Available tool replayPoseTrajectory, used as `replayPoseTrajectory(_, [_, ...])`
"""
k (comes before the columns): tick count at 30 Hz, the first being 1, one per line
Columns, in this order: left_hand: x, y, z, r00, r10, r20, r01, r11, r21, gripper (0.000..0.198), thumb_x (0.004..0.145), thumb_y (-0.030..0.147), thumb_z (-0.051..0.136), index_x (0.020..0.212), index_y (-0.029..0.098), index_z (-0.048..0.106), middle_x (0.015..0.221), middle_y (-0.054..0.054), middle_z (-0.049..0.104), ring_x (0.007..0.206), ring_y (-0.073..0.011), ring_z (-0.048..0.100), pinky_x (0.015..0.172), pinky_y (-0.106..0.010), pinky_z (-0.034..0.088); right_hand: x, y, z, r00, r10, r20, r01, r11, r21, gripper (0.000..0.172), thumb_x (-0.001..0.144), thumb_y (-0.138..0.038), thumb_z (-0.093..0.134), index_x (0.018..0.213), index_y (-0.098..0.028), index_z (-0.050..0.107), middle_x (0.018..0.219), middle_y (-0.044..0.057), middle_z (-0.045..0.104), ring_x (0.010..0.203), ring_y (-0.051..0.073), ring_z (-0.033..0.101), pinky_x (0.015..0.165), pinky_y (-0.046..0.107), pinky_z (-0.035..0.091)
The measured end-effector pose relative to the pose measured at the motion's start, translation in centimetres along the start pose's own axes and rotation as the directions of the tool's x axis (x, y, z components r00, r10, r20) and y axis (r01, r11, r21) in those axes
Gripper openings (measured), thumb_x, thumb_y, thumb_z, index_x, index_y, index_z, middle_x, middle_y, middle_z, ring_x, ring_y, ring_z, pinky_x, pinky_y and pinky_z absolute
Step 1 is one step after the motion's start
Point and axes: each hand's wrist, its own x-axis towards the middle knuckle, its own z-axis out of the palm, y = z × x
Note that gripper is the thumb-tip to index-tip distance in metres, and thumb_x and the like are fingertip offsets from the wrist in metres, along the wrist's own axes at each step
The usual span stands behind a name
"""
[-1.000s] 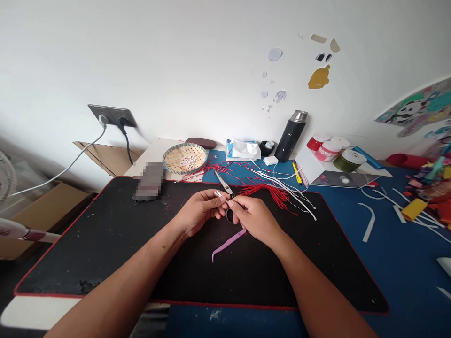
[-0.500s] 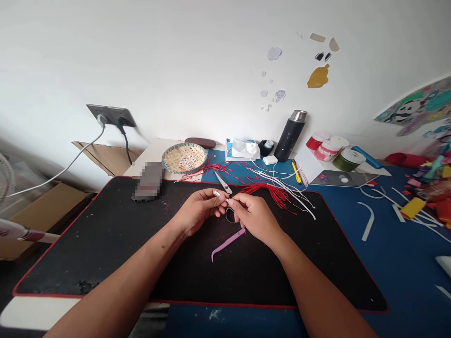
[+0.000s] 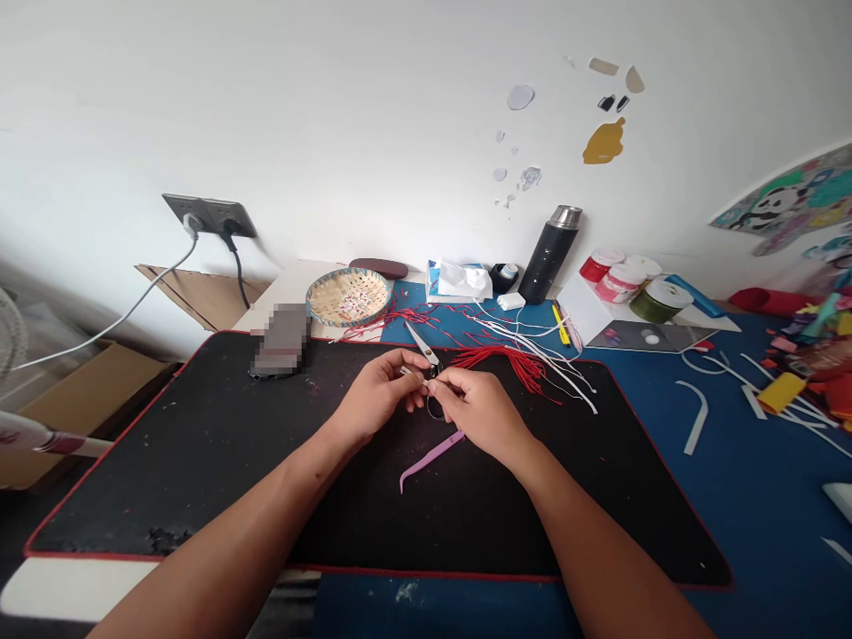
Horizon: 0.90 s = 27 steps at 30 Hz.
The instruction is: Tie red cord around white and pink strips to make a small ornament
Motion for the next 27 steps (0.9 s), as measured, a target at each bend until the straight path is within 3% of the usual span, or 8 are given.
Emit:
replayPoseTrajectory(5, [0.1, 0.4, -0.2, 0.999, 0.032, -0.023, -0.031, 0.999, 0.032, 0.027, 0.077, 0.034, 0.082, 0.094, 0.015, 0.070, 0.070, -0.003, 0.071, 0.058, -0.0149, 0.063, 0.053, -0.026, 0.048, 0.0, 0.1, -0.1, 1.000, 0.014, -0.004, -0.013, 0.999, 0.045, 0.027, 0.100, -0.034, 0.056, 0.080, -0.021, 0.068, 0.060, -0.002, 0.063, 0.049, 0.012, 0.053, 0.051, 0.024, 0.037])
replayPoseTrajectory(10, [0.2, 0.8, -0.9, 0.998, 0.023, -0.060, -0.018, 0.996, 0.091, 0.033, 0.077, 0.038, 0.084, 0.098, 0.017, 0.070, 0.065, 0.002, 0.065, 0.050, -0.0111, 0.054, 0.049, -0.024, 0.040, 0.0, 0.2, -0.2, 0.998, 0.059, 0.003, -0.059, 0.994, 0.088, 0.024, 0.098, -0.035, 0.058, 0.087, -0.020, 0.074, 0.059, -0.003, 0.063, 0.048, 0.011, 0.054, 0.049, 0.023, 0.037])
replayPoseTrajectory(15, [0.3, 0.8, -1.1, 0.998, 0.041, -0.055, -0.037, 0.996, 0.086, 0.032, 0.078, 0.035, 0.081, 0.101, 0.016, 0.069, 0.066, 0.000, 0.066, 0.055, -0.0124, 0.056, 0.053, -0.024, 0.043, 0.0, 0.1, -0.3, 0.996, 0.083, 0.017, -0.085, 0.986, 0.141, 0.024, 0.097, -0.034, 0.058, 0.089, -0.019, 0.075, 0.058, -0.003, 0.061, 0.046, 0.010, 0.052, 0.047, 0.022, 0.037])
replayPoseTrajectory(20, [0.3, 0.8, -1.4, 0.999, -0.021, -0.039, 0.022, 1.000, 0.018, 0.031, 0.077, 0.033, 0.083, 0.100, 0.015, 0.071, 0.069, -0.001, 0.068, 0.057, -0.0122, 0.058, 0.054, -0.023, 0.042, 0.1, 0.3, -0.4, 0.995, 0.099, 0.014, -0.100, 0.981, 0.164, 0.023, 0.096, -0.034, 0.059, 0.090, -0.019, 0.076, 0.057, -0.004, 0.060, 0.045, 0.010, 0.052, 0.047, 0.021, 0.038])
replayPoseTrajectory(27, [0.4, 0.7, -1.8, 1.000, -0.021, -0.007, 0.020, 0.995, -0.098, 0.036, 0.075, 0.037, 0.092, 0.098, 0.012, 0.077, 0.076, -0.005, 0.072, 0.061, -0.0126, 0.063, 0.055, -0.023, 0.046, 0.1, 0.2, -0.5, 0.994, 0.107, 0.023, -0.110, 0.977, 0.184, 0.024, 0.096, -0.036, 0.060, 0.089, -0.019, 0.075, 0.058, -0.004, 0.060, 0.045, 0.010, 0.052, 0.047, 0.022, 0.039])
